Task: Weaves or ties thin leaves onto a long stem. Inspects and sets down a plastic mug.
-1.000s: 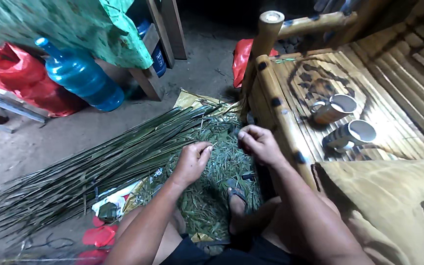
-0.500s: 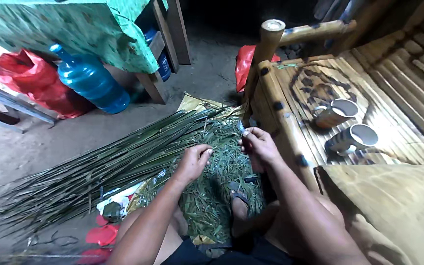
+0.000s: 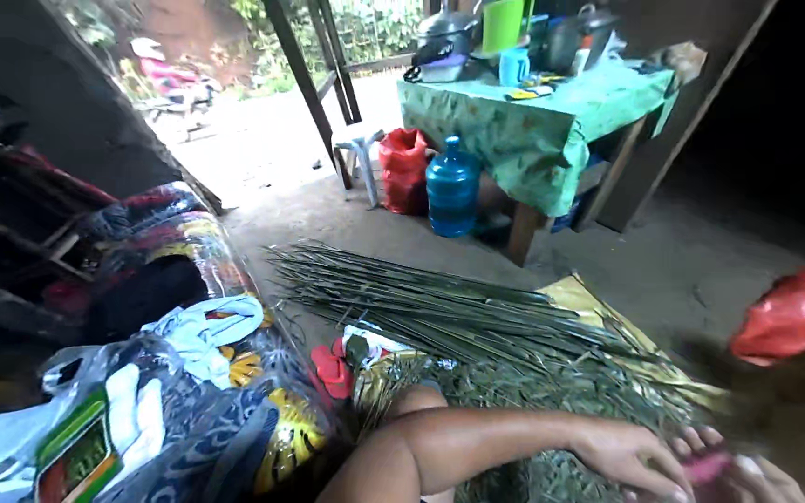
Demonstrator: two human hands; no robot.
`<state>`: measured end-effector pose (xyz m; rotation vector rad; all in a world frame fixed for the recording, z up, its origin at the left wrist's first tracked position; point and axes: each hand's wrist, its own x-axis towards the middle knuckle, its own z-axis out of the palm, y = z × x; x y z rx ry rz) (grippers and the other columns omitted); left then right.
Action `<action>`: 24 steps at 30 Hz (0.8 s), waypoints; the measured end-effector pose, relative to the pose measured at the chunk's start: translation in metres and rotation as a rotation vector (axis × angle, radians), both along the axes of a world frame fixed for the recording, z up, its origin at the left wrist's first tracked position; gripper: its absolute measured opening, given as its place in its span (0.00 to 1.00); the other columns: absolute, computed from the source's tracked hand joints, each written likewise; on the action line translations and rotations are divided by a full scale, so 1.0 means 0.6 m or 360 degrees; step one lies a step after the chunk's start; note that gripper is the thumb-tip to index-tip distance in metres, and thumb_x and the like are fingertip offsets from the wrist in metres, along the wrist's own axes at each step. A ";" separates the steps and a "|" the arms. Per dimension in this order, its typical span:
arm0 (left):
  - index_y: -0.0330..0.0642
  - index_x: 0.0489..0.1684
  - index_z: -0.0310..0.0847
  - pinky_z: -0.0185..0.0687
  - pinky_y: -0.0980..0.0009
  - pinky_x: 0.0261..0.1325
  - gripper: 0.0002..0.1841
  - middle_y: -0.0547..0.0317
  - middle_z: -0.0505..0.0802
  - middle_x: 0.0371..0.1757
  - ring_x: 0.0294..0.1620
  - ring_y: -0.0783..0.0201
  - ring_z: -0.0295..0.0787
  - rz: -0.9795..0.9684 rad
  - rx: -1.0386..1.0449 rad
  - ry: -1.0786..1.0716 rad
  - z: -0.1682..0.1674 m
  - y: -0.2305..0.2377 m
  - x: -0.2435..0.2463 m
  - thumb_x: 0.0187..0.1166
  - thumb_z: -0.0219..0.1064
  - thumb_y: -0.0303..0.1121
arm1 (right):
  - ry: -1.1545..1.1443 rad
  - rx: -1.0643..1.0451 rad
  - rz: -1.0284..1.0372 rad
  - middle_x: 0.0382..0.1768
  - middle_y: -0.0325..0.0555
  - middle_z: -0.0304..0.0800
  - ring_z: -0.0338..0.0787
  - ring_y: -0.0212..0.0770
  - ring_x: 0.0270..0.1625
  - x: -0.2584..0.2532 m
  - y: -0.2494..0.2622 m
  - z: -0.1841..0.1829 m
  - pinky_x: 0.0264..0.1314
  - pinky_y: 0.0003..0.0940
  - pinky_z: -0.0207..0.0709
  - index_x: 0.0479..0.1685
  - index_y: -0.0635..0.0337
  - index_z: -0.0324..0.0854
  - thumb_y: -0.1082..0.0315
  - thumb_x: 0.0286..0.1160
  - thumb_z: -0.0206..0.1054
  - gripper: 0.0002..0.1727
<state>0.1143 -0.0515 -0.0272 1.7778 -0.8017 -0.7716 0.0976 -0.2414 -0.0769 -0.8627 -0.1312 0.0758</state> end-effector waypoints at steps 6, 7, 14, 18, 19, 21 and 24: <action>0.27 0.56 0.87 0.87 0.56 0.55 0.13 0.41 0.94 0.45 0.44 0.53 0.93 0.0206 0.0013 -0.0360 0.006 0.030 0.007 0.88 0.59 0.27 | -0.0202 -0.1634 0.0225 0.51 0.46 0.93 0.92 0.42 0.56 -0.010 -0.063 0.010 0.66 0.43 0.85 0.58 0.66 0.84 0.66 0.85 0.63 0.13; 0.28 0.56 0.87 0.86 0.53 0.60 0.13 0.40 0.94 0.49 0.50 0.51 0.93 0.0281 0.0056 -0.0465 0.007 0.039 0.011 0.88 0.59 0.28 | -0.0215 -0.2233 0.0350 0.52 0.59 0.93 0.91 0.55 0.60 -0.016 -0.066 0.007 0.69 0.57 0.81 0.54 0.71 0.88 0.63 0.82 0.67 0.17; 0.35 0.64 0.87 0.77 0.57 0.76 0.18 0.43 0.91 0.62 0.66 0.53 0.88 0.0641 0.0334 -0.0791 0.041 0.095 0.012 0.90 0.56 0.34 | -0.0248 -0.2322 -0.0029 0.60 0.53 0.92 0.92 0.44 0.62 -0.149 -0.103 0.063 0.72 0.46 0.83 0.67 0.62 0.86 0.58 0.83 0.65 0.22; 0.37 0.61 0.88 0.87 0.46 0.60 0.18 0.44 0.93 0.53 0.51 0.50 0.93 0.0525 0.0296 -0.1037 0.002 0.095 0.026 0.90 0.55 0.38 | 0.0064 -0.2061 -0.0854 0.46 0.49 0.94 0.94 0.36 0.44 -0.231 -0.208 0.114 0.52 0.37 0.90 0.56 0.66 0.87 0.62 0.84 0.62 0.17; 0.36 0.60 0.88 0.86 0.43 0.59 0.20 0.43 0.93 0.51 0.50 0.48 0.93 0.0503 0.0295 -0.1077 -0.003 0.094 0.028 0.90 0.53 0.39 | 0.0197 -0.1900 -0.1096 0.39 0.48 0.94 0.94 0.37 0.37 -0.251 -0.234 0.123 0.45 0.37 0.92 0.50 0.67 0.87 0.64 0.84 0.62 0.14; 0.34 0.59 0.88 0.83 0.39 0.62 0.21 0.40 0.93 0.50 0.52 0.44 0.92 0.0475 0.0312 -0.1109 -0.005 0.093 0.027 0.90 0.51 0.40 | 0.0472 -0.1544 -0.1482 0.34 0.49 0.92 0.93 0.40 0.30 -0.278 -0.283 0.137 0.40 0.41 0.92 0.48 0.70 0.83 0.67 0.86 0.61 0.12; 0.35 0.57 0.88 0.80 0.38 0.64 0.22 0.39 0.94 0.51 0.56 0.42 0.91 0.0477 0.0330 -0.1145 -0.003 0.088 0.022 0.90 0.50 0.40 | 0.0926 -0.1040 -0.1719 0.37 0.52 0.88 0.92 0.44 0.30 -0.286 -0.345 0.146 0.37 0.42 0.91 0.67 0.65 0.73 0.63 0.92 0.56 0.16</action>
